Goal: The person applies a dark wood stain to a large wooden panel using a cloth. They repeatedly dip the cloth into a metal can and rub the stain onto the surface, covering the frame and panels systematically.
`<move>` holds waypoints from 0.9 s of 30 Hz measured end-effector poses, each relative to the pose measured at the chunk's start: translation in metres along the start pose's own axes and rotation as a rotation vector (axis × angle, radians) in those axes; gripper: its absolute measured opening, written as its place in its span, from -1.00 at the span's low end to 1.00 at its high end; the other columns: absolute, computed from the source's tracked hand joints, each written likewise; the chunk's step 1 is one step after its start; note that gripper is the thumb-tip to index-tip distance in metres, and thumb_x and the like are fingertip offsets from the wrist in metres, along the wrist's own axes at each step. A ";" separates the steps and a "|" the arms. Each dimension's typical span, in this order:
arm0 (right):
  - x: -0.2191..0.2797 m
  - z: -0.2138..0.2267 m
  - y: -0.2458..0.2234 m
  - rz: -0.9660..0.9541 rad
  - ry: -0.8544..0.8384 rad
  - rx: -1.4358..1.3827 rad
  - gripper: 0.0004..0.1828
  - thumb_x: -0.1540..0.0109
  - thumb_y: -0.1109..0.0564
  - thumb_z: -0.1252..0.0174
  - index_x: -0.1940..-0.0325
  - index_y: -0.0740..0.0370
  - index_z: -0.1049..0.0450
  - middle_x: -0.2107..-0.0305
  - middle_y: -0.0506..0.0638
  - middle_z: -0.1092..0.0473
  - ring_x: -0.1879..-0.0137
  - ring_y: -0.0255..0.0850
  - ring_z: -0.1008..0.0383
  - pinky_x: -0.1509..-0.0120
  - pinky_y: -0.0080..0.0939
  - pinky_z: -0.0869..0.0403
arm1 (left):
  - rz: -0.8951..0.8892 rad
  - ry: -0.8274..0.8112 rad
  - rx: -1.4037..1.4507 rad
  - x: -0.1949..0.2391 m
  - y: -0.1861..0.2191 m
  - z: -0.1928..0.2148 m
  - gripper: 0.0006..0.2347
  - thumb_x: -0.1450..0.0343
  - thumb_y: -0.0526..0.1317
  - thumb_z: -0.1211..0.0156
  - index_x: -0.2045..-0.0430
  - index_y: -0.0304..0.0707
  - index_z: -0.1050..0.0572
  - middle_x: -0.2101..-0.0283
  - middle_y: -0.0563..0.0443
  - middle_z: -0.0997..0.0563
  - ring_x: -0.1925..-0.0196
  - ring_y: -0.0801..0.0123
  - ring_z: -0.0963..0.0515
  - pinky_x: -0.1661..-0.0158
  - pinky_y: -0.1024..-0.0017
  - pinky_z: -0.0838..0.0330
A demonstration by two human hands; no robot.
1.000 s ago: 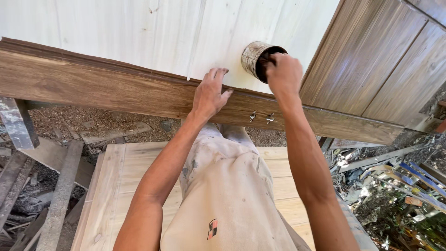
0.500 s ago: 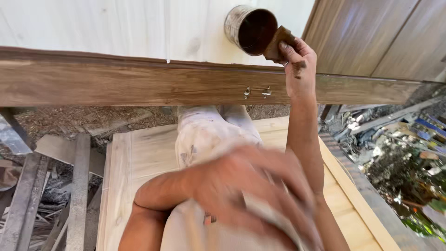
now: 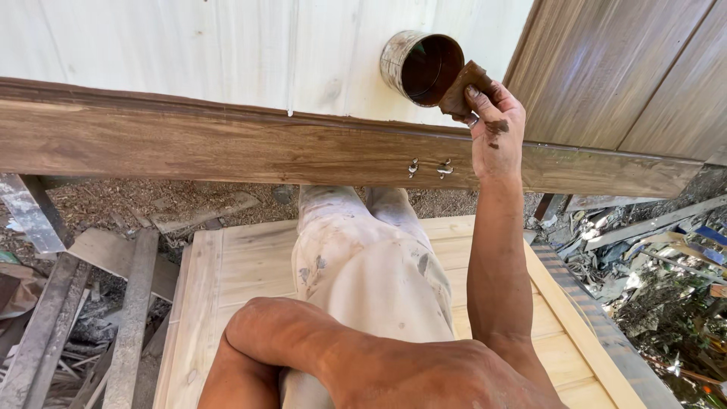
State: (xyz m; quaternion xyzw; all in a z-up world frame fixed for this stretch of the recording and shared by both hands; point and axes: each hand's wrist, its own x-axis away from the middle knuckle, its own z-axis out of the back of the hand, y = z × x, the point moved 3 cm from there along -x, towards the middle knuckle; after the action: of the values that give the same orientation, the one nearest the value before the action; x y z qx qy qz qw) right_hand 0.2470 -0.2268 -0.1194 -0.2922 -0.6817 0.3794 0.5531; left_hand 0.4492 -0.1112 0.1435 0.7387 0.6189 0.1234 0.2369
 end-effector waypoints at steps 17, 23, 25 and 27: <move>0.002 0.003 0.004 -0.006 0.002 -0.013 -0.75 -0.36 0.21 -0.23 -0.09 0.38 -0.49 0.14 0.06 -0.52 0.06 -0.22 -0.55 0.03 -0.20 -0.51 | 0.000 0.005 0.241 0.044 -0.057 0.009 -0.58 -0.54 0.05 0.11 0.06 -0.39 -0.48 0.47 -0.07 -0.44 0.61 0.43 -0.40 0.53 0.53 -0.36; 0.007 0.005 0.003 0.013 0.002 -0.006 -0.75 -0.36 0.22 -0.24 -0.10 0.39 -0.49 0.11 0.12 -0.54 0.05 -0.19 -0.58 -0.03 -0.15 -0.56 | -0.067 0.057 0.107 0.039 -0.042 -0.002 -0.61 -0.56 0.03 0.07 0.14 -0.41 -0.50 0.37 -0.11 -0.50 0.52 0.39 -0.48 0.44 0.53 -0.42; 0.001 0.002 0.001 0.041 -0.035 -0.034 -0.72 -0.36 0.21 -0.26 -0.12 0.38 -0.49 0.12 0.11 -0.54 0.06 -0.19 -0.58 -0.01 -0.15 -0.57 | -0.079 0.057 0.091 0.039 -0.040 0.000 -0.62 -0.57 0.02 0.05 0.16 -0.42 -0.50 0.33 -0.12 -0.52 0.50 0.38 -0.50 0.42 0.53 -0.44; 0.001 0.001 0.001 0.067 -0.068 -0.041 -0.69 -0.32 0.21 -0.25 -0.13 0.38 -0.49 0.09 0.11 -0.56 0.00 -0.17 -0.62 -0.11 -0.13 -0.63 | -0.084 0.050 0.095 0.042 -0.045 -0.001 -0.62 -0.58 0.01 0.04 0.19 -0.43 -0.51 0.30 -0.14 -0.54 0.47 0.37 -0.53 0.39 0.53 -0.46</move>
State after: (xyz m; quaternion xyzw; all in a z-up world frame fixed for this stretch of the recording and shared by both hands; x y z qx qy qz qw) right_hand 0.2456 -0.2257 -0.1198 -0.3130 -0.6978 0.3931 0.5105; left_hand 0.4192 -0.0650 0.1170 0.7190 0.6604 0.1021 0.1910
